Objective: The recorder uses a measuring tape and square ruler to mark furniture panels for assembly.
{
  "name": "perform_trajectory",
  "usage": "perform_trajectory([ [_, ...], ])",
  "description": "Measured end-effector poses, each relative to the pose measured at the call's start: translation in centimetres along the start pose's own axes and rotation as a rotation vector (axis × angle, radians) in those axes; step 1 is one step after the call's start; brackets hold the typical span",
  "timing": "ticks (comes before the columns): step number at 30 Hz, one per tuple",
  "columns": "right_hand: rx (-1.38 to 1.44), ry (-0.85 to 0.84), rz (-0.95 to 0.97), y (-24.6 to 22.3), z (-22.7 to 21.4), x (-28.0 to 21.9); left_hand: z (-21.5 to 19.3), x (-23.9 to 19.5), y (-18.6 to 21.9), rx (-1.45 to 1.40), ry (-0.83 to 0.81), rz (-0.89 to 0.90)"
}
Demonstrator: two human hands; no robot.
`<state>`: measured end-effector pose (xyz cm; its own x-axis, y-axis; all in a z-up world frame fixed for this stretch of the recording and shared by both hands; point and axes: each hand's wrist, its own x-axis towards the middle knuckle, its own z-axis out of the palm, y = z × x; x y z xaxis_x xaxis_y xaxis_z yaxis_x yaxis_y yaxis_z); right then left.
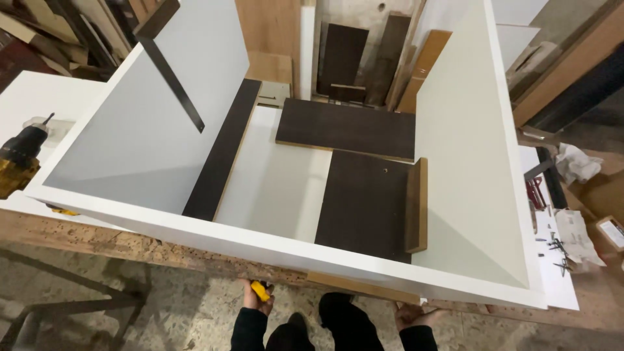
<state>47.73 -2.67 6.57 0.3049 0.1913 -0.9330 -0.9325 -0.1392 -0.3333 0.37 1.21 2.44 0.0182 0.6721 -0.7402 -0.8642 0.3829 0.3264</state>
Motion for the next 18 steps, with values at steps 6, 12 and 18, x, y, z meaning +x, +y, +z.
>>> perform_trajectory([
  [6, -0.233, -0.033, 0.085, -3.0, 1.3, -9.6, -3.3, -2.5, -1.4, 0.242, 0.225, -0.041],
  [12, -1.186, -0.282, 0.037, -12.5, -18.3, 0.5, 2.1, -11.9, -10.7, 0.759, 0.207, -0.437],
  [18, -1.537, -0.426, -0.116, -32.6, -29.1, -9.1, 15.5, -16.2, -35.5, 1.047, -0.256, -0.511],
])
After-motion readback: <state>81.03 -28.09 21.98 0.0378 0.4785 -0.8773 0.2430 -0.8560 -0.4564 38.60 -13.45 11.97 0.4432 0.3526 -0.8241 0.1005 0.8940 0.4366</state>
